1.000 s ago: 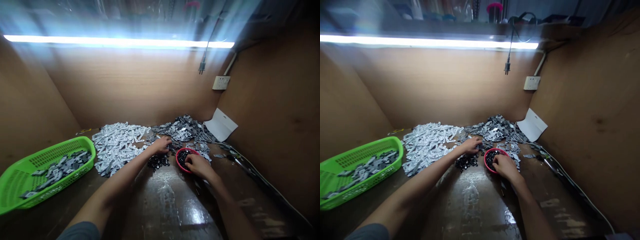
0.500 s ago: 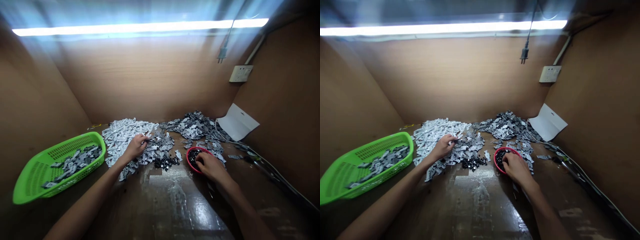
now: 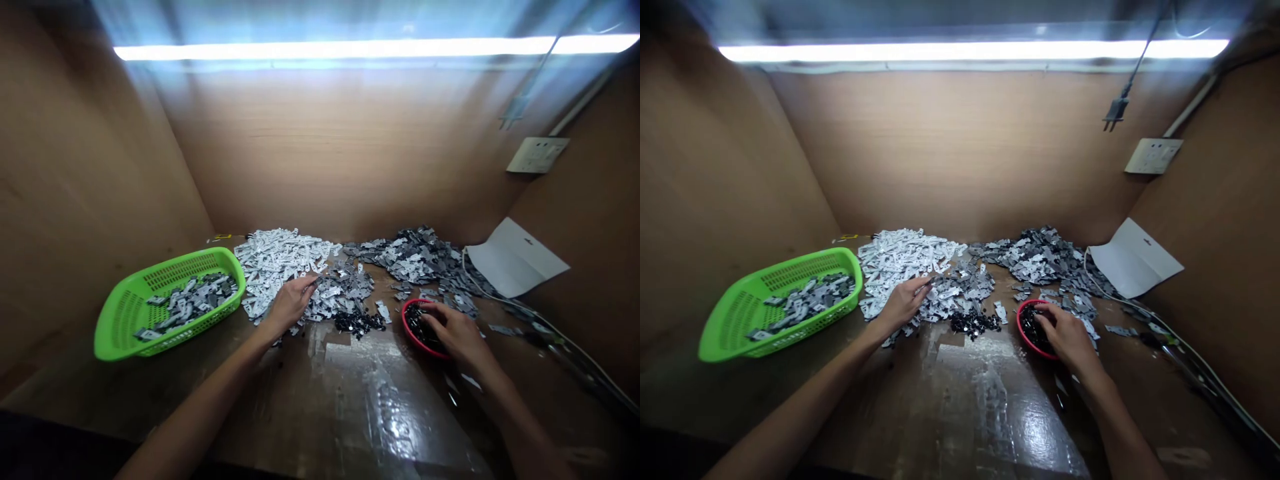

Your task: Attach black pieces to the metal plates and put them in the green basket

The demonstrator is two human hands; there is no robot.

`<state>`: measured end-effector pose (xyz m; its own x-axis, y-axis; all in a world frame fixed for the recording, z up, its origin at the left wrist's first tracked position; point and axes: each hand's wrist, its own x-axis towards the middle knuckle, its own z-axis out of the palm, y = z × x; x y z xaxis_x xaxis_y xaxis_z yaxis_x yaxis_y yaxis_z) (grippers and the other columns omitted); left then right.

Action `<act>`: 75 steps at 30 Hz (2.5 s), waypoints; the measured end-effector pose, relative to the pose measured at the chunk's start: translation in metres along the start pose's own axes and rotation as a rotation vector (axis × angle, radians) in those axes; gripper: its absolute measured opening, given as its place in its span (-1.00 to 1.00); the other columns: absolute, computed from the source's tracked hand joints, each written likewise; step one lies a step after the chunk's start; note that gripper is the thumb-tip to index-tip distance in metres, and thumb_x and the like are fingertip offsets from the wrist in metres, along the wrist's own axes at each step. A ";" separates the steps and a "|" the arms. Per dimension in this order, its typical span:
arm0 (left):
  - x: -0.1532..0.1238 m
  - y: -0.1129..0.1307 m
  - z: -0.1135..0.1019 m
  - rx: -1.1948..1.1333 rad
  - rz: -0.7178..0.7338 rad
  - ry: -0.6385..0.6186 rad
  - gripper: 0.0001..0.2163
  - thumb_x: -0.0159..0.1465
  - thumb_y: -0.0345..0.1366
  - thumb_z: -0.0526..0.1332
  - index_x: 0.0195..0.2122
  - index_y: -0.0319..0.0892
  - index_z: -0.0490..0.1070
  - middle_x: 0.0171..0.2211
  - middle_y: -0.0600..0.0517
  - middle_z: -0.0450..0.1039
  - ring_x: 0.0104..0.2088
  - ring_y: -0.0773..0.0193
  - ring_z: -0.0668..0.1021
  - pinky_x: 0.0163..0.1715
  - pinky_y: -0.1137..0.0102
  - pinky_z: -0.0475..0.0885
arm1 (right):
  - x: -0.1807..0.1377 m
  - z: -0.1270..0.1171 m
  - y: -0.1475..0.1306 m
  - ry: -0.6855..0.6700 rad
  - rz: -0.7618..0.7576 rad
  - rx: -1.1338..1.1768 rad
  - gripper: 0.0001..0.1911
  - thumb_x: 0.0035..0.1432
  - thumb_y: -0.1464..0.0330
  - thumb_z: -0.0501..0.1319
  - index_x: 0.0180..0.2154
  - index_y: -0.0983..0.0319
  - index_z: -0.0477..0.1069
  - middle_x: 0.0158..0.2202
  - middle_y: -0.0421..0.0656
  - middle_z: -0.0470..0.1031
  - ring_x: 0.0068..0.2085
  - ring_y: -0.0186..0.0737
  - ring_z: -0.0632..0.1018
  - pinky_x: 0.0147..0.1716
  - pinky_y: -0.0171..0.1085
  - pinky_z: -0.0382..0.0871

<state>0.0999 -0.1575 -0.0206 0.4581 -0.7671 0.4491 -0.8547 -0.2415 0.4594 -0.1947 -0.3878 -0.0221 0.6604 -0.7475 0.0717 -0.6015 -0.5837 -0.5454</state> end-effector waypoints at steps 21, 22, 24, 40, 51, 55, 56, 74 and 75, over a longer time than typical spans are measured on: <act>-0.067 0.061 0.026 -1.112 -0.661 -0.801 -0.71 0.18 -0.07 0.06 -0.38 -0.25 0.21 -0.51 0.00 0.34 -0.56 0.38 0.40 -0.54 0.42 0.37 | -0.013 0.040 -0.087 -0.237 -0.426 0.262 -0.70 0.13 0.17 0.09 -0.15 0.12 0.45 -0.19 -0.22 0.45 -0.19 -0.40 0.47 -0.16 -0.43 0.35; -0.068 0.061 0.028 -1.081 -0.639 -0.824 -0.69 0.19 -0.05 0.05 -0.38 -0.26 0.21 -0.51 -0.01 0.34 -0.58 0.38 0.39 -0.54 0.42 0.37 | -0.016 0.046 -0.089 -0.252 -0.415 0.296 -0.71 0.13 0.17 0.10 -0.16 0.12 0.45 -0.20 -0.22 0.45 -0.19 -0.41 0.47 -0.16 -0.43 0.35; -0.070 0.062 0.029 -1.035 -0.593 -0.844 -0.67 0.21 -0.03 0.03 -0.36 -0.26 0.23 -0.52 -0.01 0.35 -0.59 0.38 0.40 -0.54 0.43 0.36 | -0.022 0.055 -0.092 -0.292 -0.391 0.358 -0.72 0.13 0.18 0.10 -0.18 0.14 0.44 -0.23 -0.23 0.45 -0.22 -0.44 0.47 -0.19 -0.45 0.35; -0.069 0.062 0.028 -1.008 -0.493 -0.822 -0.65 0.24 -0.01 -0.01 -0.34 -0.25 0.24 -0.50 0.01 0.32 -0.57 0.39 0.40 -0.54 0.47 0.36 | -0.033 0.063 -0.091 -0.261 -0.620 0.303 -0.81 0.11 0.25 0.14 -0.24 0.14 0.44 -0.10 -0.18 0.30 -0.06 -0.41 0.34 -0.06 -0.39 0.25; -0.067 0.064 0.016 -0.909 -0.357 -0.871 -0.67 0.25 -0.04 0.00 -0.37 -0.26 0.25 -0.51 0.02 0.31 -0.54 0.38 0.42 -0.51 0.46 0.36 | -0.033 0.069 -0.090 -0.571 -0.044 0.619 -0.52 0.07 0.03 0.08 -0.39 0.38 0.35 -0.51 -0.17 0.33 -0.51 -0.53 0.28 -0.53 -0.52 0.08; -0.067 0.064 0.018 -0.947 -0.433 -0.882 -0.65 0.22 -0.01 0.03 -0.38 -0.26 0.24 -0.52 0.01 0.32 -0.55 0.38 0.41 -0.54 0.46 0.36 | -0.033 0.072 -0.087 -0.636 0.035 0.723 -0.53 0.01 0.05 0.15 -0.43 0.39 0.28 -0.57 -0.21 0.25 -0.58 -0.58 0.19 -0.60 -0.53 -0.02; -0.066 0.063 0.019 -0.968 -0.469 -0.865 -0.64 0.21 0.01 0.04 -0.36 -0.26 0.24 -0.50 0.00 0.33 -0.54 0.37 0.41 -0.54 0.45 0.37 | -0.032 0.072 -0.087 -0.618 0.055 0.766 -0.54 0.00 0.05 0.16 -0.44 0.39 0.26 -0.58 -0.23 0.21 -0.59 -0.59 0.16 -0.61 -0.53 -0.04; -0.058 0.062 0.018 -1.066 -0.688 -0.625 -0.73 0.10 -0.14 0.21 -0.42 -0.29 0.26 -0.48 0.02 0.31 -0.49 0.44 0.35 -0.54 0.55 0.33 | -0.013 0.029 -0.065 -0.105 -0.076 0.323 -0.62 0.08 0.13 0.08 -0.30 0.30 0.44 -0.34 -0.14 0.44 -0.36 -0.42 0.41 -0.33 -0.45 0.22; -0.058 0.062 0.018 -1.062 -0.694 -0.629 -0.73 0.10 -0.14 0.20 -0.42 -0.28 0.26 -0.48 0.02 0.31 -0.50 0.44 0.35 -0.54 0.55 0.33 | -0.008 0.021 -0.056 -0.024 -0.085 0.210 -0.67 0.07 0.17 0.08 -0.27 0.27 0.44 -0.29 -0.15 0.44 -0.30 -0.40 0.42 -0.29 -0.44 0.22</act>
<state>0.0159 -0.1384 -0.0319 0.2786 -0.8798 -0.3850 0.2124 -0.3345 0.9181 -0.1569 -0.3420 -0.0092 0.7169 -0.6890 0.1064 -0.4377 -0.5636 -0.7006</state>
